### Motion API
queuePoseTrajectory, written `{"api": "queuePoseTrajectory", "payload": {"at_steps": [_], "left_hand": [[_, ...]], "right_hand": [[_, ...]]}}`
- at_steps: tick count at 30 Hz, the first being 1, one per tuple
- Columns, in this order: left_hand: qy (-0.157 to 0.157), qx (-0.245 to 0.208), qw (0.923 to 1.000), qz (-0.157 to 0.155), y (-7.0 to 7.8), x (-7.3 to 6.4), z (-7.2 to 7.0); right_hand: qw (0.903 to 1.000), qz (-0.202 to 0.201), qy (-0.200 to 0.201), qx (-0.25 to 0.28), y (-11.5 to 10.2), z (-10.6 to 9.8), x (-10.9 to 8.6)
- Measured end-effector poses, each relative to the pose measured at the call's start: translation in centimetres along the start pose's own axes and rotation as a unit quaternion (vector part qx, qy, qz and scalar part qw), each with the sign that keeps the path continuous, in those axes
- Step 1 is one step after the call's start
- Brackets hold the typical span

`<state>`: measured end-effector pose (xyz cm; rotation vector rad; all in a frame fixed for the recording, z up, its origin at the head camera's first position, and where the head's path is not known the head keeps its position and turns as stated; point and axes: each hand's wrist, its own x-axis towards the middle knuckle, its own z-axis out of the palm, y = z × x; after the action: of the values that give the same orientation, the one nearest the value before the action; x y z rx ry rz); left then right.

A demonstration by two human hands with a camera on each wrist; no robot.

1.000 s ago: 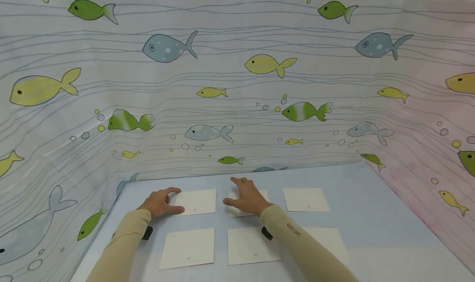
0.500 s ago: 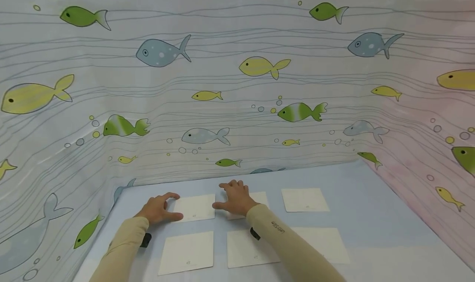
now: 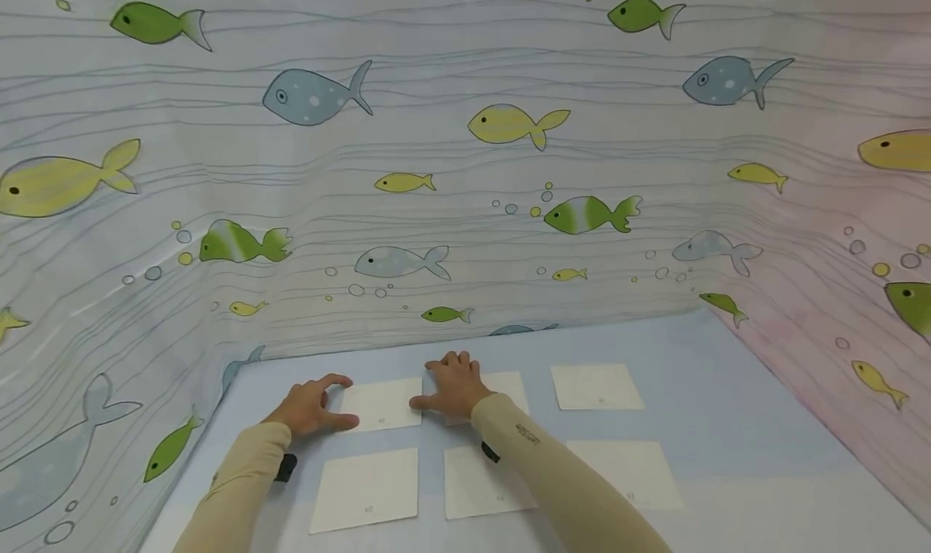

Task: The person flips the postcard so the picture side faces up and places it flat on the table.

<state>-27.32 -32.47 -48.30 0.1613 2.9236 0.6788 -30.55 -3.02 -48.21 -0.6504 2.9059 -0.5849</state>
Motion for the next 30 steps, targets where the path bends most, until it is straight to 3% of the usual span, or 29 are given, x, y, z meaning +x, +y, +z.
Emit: {"api": "queuePoseTrajectory", "payload": {"at_steps": [20, 30], "left_hand": [[-0.011, -0.006, 0.9998, -0.016, 0.32, 0.33, -0.14], [-0.008, -0.015, 0.9998, -0.012, 0.21, 0.26, -0.01]], "right_hand": [[0.9996, 0.01, 0.012, 0.024, -0.29, 0.39, 0.18], [0.9999, -0.003, -0.006, -0.01, -0.62, 0.27, 0.2]]}}
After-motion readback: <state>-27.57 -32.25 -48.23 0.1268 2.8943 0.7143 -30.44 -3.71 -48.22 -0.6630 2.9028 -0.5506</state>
